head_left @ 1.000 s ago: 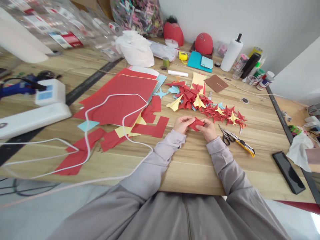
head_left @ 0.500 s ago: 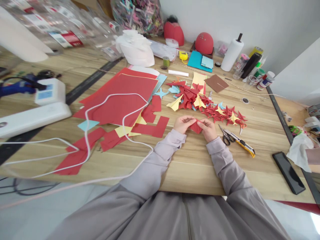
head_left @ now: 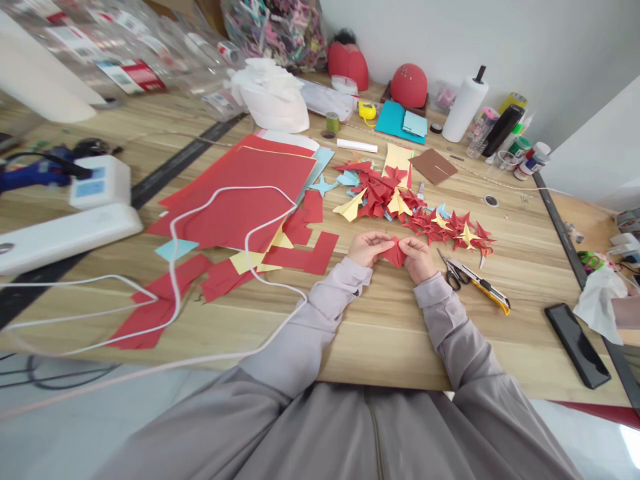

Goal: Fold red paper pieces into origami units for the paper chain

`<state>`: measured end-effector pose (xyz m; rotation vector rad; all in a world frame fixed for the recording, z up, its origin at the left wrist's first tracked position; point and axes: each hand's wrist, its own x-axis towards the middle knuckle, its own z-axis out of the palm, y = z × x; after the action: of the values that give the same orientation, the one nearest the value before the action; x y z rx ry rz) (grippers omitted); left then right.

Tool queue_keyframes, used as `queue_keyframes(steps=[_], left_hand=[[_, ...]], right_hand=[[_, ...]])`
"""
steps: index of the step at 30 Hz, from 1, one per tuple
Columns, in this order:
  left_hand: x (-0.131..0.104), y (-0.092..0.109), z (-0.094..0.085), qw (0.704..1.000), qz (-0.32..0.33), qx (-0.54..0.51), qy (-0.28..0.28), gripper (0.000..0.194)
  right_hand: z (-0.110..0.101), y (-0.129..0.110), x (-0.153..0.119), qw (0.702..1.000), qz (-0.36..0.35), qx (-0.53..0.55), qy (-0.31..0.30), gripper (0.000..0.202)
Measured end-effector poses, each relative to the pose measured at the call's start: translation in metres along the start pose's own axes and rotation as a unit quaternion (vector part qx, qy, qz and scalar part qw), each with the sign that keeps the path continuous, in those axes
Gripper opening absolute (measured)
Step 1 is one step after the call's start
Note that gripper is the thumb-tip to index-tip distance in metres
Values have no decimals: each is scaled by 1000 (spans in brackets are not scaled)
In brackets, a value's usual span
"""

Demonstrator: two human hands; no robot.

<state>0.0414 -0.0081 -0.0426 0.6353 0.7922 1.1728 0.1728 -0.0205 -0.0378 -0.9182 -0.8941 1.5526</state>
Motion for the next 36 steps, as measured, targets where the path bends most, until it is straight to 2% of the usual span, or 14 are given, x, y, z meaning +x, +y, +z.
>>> queue_keyframes(steps=[9,14,17,20,23,26,28,30,33,36], left_hand=[[0,1,1,999,-18,-40,-16,32],[2,0,-1,999,-9,-48,-8,33],[4,0,-2,999,22,-37,-3,34],[4,0,-3,995,99,23,7,31],[1,0,-1,965,210,159,19,25],[-4,-2,0,909,295,293,36,22],[-6,-2,0,871,331,361,43,23],[-7,-2,-1,848,345,401,37,27],[-7,-3,-1,847,331,416,25,38],[-5,-6,-2,864,305,401,24,38]], right_hand=[[-6,0,2,999,21,20,-26,20],[-4,0,2,998,15,53,-3,22],[-2,-1,2,998,10,64,16,22],[0,-1,2,997,-13,67,41,24],[1,2,4,996,-35,46,64,27],[1,7,5,996,-52,7,72,28],[0,10,6,995,-66,-19,69,27],[0,11,6,994,-78,-42,68,25],[-1,11,5,994,-73,-58,58,26],[-2,11,4,996,-59,-61,26,32]])
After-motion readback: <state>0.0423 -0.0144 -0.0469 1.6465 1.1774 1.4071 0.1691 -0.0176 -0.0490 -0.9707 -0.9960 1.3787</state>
